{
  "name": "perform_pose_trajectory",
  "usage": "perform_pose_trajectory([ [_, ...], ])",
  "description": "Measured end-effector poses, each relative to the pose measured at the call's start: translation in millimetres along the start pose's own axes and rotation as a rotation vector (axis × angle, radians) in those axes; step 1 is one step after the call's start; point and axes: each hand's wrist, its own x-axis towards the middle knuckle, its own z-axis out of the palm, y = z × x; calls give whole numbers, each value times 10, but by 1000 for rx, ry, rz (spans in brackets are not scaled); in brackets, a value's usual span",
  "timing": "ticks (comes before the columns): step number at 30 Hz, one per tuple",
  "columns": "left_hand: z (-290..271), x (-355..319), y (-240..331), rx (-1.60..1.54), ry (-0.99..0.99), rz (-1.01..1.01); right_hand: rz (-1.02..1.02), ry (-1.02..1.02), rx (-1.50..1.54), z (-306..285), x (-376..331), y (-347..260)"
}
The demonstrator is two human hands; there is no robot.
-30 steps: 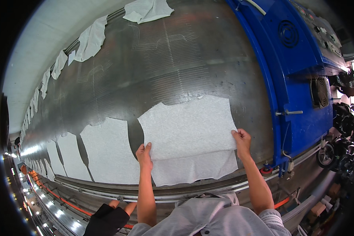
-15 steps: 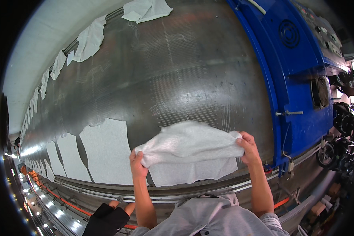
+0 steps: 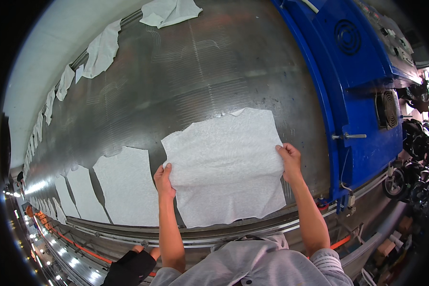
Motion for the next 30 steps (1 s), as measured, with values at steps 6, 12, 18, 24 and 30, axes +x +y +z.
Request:
perform_pose_trajectory([
  [6,-112,-250,-30,-56,-48,-59,16,-93,140,-140,-212,15],
  [12,-186,-583,320,-344,-258,11,-73,-372,376,-379,-492,-235],
  [18,-142,-230,282,-275,-311,104,-124,-345,401,-197,-295,-323],
  [24,-154,150,-82,-120,-136,28,-23,-53,126,44,-3,-71],
  [30,-78,-72,-99,25,29,-43,-33,28,51,-85,-18,133],
])
